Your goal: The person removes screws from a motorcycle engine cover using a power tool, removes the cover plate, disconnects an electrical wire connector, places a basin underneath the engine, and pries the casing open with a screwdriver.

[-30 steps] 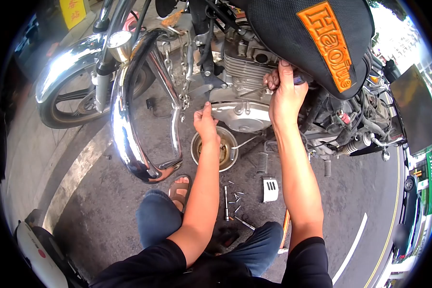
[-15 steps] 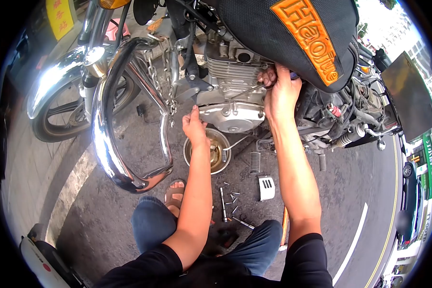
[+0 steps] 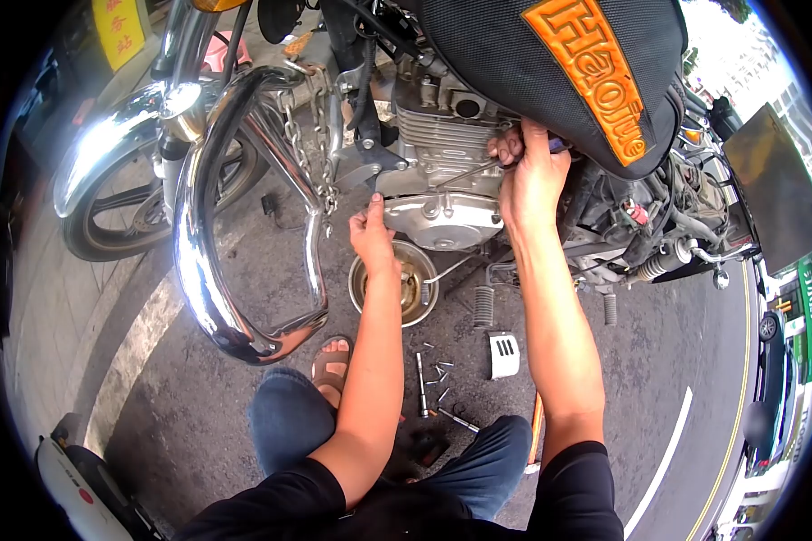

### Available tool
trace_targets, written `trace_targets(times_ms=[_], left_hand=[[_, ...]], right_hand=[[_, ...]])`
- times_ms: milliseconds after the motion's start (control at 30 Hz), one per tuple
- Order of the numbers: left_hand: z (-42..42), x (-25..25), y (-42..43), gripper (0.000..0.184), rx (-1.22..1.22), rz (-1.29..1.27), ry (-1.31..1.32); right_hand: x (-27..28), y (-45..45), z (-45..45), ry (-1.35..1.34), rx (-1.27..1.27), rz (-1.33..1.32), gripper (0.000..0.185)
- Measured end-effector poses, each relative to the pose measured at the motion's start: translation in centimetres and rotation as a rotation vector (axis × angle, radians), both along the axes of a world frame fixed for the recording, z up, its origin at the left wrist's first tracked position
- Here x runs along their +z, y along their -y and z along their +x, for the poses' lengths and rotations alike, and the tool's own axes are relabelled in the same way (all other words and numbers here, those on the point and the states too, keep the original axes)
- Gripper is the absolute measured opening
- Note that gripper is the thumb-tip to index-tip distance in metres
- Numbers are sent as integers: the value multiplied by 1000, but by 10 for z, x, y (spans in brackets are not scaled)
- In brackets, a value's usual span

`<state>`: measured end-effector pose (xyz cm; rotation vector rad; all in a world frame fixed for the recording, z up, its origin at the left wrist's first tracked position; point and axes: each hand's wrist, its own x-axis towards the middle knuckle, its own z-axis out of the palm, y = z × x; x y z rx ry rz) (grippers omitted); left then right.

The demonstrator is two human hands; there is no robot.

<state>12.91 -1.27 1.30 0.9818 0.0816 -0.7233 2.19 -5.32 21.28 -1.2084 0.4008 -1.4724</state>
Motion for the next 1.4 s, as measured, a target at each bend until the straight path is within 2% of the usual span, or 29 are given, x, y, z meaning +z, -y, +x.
trace_targets(times_ms=[233, 667, 733, 1267, 1400], left_hand=[[-1, 6, 1, 36, 6, -45, -46], [1, 5, 1, 32, 29, -15, -4], [1, -3, 3, 38, -3, -31, 27], [-2, 5, 0, 35, 46, -48, -8], [1, 5, -2, 33, 19, -42, -18]], right_hand=[[3, -1, -5, -27, 8, -44, 21], [7, -3, 1, 6, 3, 9, 17], [7, -3, 3, -19, 5, -7, 17], [18, 0, 21, -170, -93, -62, 21], [16, 2, 27, -291, -130, -136, 16]])
